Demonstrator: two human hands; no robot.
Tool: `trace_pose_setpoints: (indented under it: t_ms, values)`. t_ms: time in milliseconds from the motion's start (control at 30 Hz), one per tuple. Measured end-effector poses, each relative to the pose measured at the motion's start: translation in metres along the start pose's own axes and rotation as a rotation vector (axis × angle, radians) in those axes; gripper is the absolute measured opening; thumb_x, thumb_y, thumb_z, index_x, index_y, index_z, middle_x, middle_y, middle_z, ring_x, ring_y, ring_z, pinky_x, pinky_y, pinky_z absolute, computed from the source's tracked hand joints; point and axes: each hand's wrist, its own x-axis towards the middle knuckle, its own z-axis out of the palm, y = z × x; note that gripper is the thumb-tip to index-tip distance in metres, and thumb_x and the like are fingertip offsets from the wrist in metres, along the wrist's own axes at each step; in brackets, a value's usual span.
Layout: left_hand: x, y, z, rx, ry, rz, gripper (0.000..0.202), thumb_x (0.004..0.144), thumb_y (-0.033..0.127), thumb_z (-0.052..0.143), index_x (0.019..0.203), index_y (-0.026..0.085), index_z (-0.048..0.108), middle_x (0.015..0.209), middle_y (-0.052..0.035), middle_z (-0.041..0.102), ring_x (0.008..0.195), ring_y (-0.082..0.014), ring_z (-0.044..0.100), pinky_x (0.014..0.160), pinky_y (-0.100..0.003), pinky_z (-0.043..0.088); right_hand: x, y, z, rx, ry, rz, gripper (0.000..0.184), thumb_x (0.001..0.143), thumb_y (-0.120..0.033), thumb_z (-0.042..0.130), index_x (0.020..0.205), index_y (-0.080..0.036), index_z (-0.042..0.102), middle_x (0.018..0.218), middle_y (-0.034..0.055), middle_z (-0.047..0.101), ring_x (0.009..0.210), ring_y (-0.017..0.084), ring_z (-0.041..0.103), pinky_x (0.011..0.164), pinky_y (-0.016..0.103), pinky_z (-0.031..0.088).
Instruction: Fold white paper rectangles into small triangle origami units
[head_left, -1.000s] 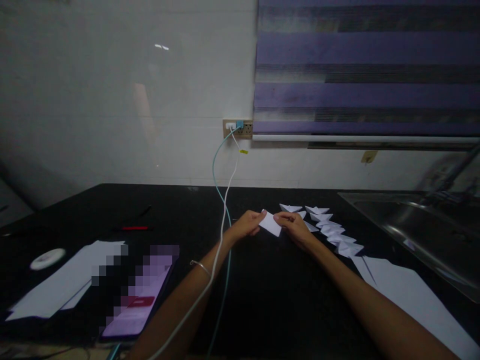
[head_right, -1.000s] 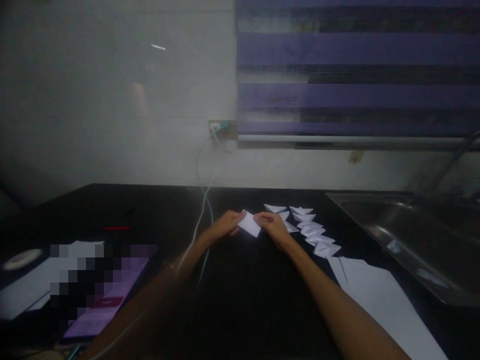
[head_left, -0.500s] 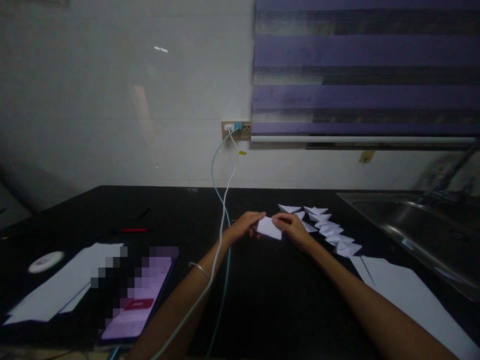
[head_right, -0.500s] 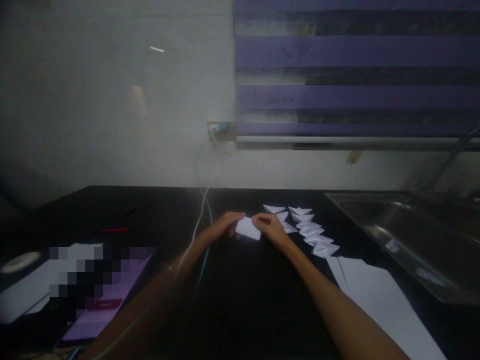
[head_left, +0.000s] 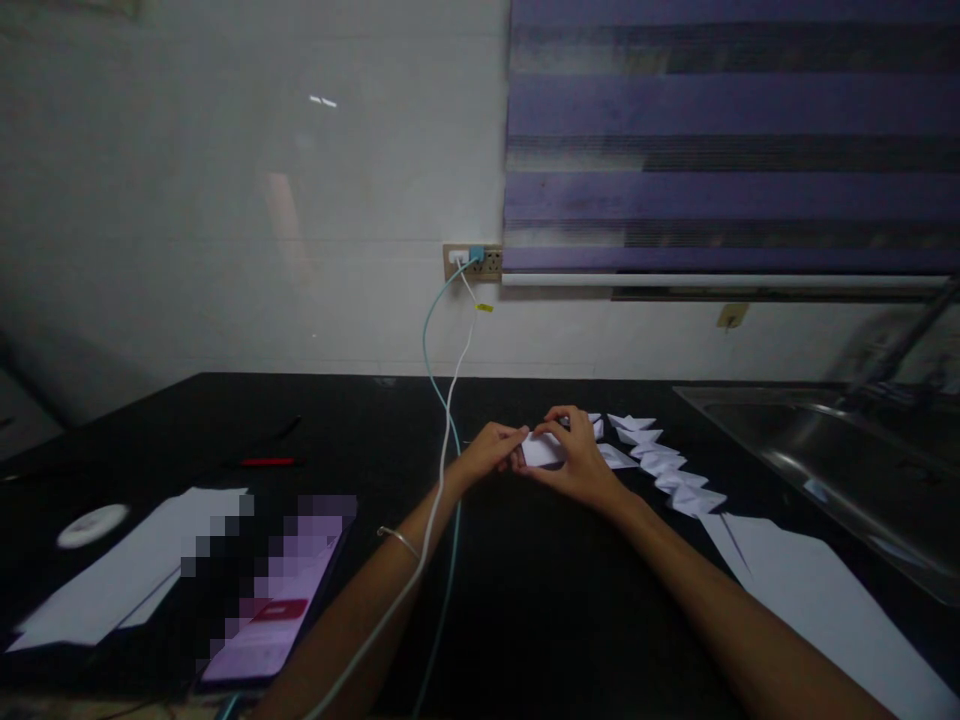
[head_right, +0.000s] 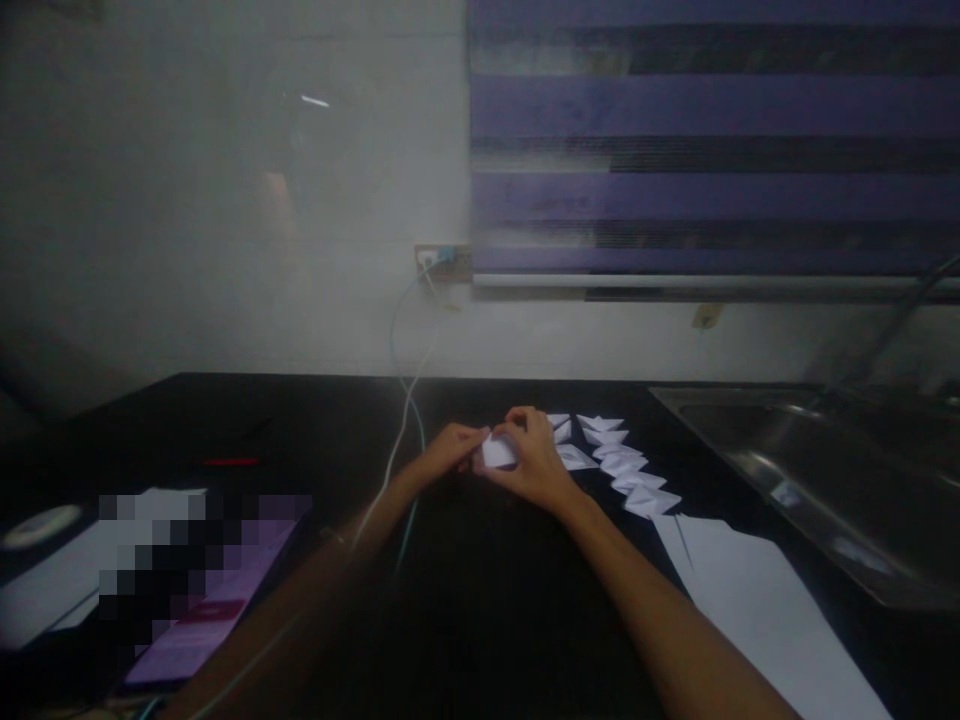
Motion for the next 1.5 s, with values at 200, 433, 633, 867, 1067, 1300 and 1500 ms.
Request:
trace_pose_setpoints:
  t_ms: [200, 433, 633, 867, 1067, 1300, 1500]
  values:
    - [0.002, -0.003, -0.001, -0.04, 0.025, 0.005, 0.052, 0.085, 0.056, 0.046, 0.071, 0.01, 0.065, 0.056, -0.0012, 0.057, 0.041, -0.0053, 0.044, 0.039, -0.016, 0.033, -0.001, 0.002, 0.001, 0.015, -0.062, -0.005, 0.028, 0.074, -0.036, 0.069, 0.097, -0.022, 0.059, 0.105, 0.0092, 0.052, 0.1, 0.027, 0.048, 0.086, 0.044, 0.04]
    - [0.003, -0.005, -0.002, -0.114, 0.046, -0.001, 0.05, 0.077, 0.056, 0.058, 0.089, 0.009, 0.069, 0.075, -0.0062, 0.064, 0.057, -0.0096, 0.055, 0.044, -0.017, 0.044, -0.002, 0.009, 0.006, 0.175, -0.106, -0.034, 0.018, 0.082, -0.024, 0.062, 0.099, -0.024, 0.06, 0.102, 0.0074, 0.056, 0.098, 0.024, 0.051, 0.087, 0.043, 0.041]
    - [0.003, -0.008, -0.003, -0.108, -0.038, 0.008, 0.048, 0.08, 0.054, 0.057, 0.089, 0.008, 0.069, 0.071, -0.0063, 0.065, 0.054, -0.0088, 0.056, 0.044, -0.016, 0.042, -0.002, 0.012, 0.005, 0.173, -0.158, -0.046, 0.044, 0.07, -0.028, 0.075, 0.111, -0.024, 0.058, 0.108, 0.009, 0.052, 0.102, 0.027, 0.049, 0.086, 0.043, 0.043]
    - [0.001, -0.005, -0.003, -0.132, -0.017, 0.01, 0.049, 0.079, 0.056, 0.057, 0.081, 0.008, 0.066, 0.071, -0.0064, 0.063, 0.055, -0.0088, 0.056, 0.045, -0.016, 0.043, -0.003, 0.012, 0.002, 0.251, -0.193, -0.053, 0.031, 0.078, -0.021, 0.066, 0.108, -0.023, 0.059, 0.107, 0.0081, 0.054, 0.101, 0.023, 0.051, 0.086, 0.04, 0.045]
    - [0.002, -0.005, -0.002, -0.1, -0.03, 0.024, 0.046, 0.08, 0.054, 0.056, 0.089, 0.01, 0.067, 0.079, -0.0064, 0.063, 0.063, -0.011, 0.056, 0.046, -0.017, 0.044, -0.001, 0.013, 0.003, 0.265, -0.194, -0.052, 0.01, 0.088, -0.019, 0.053, 0.09, -0.022, 0.062, 0.096, 0.0066, 0.058, 0.093, 0.021, 0.054, 0.083, 0.037, 0.045]
    - [-0.005, 0.002, -0.002, -0.113, -0.096, 0.078, 0.055, 0.084, 0.046, 0.056, 0.131, 0.018, 0.05, 0.102, -0.0102, 0.063, 0.078, -0.0156, 0.059, 0.048, -0.018, 0.045, -0.001, 0.013, 0.004, 0.261, -0.13, 0.064, 0.014, 0.092, -0.022, 0.044, 0.089, -0.019, 0.058, 0.084, 0.0056, 0.059, 0.079, 0.019, 0.055, 0.072, 0.032, 0.044]
    - [-0.009, 0.009, -0.001, -0.148, -0.099, 0.046, 0.045, 0.077, 0.043, 0.065, 0.109, 0.013, 0.061, 0.093, -0.0089, 0.063, 0.081, -0.0171, 0.06, 0.051, -0.019, 0.046, -0.001, 0.012, 0.001, 0.292, -0.078, 0.118, 0.016, 0.092, -0.025, 0.044, 0.091, -0.019, 0.059, 0.082, 0.0048, 0.061, 0.076, 0.018, 0.057, 0.069, 0.031, 0.043]
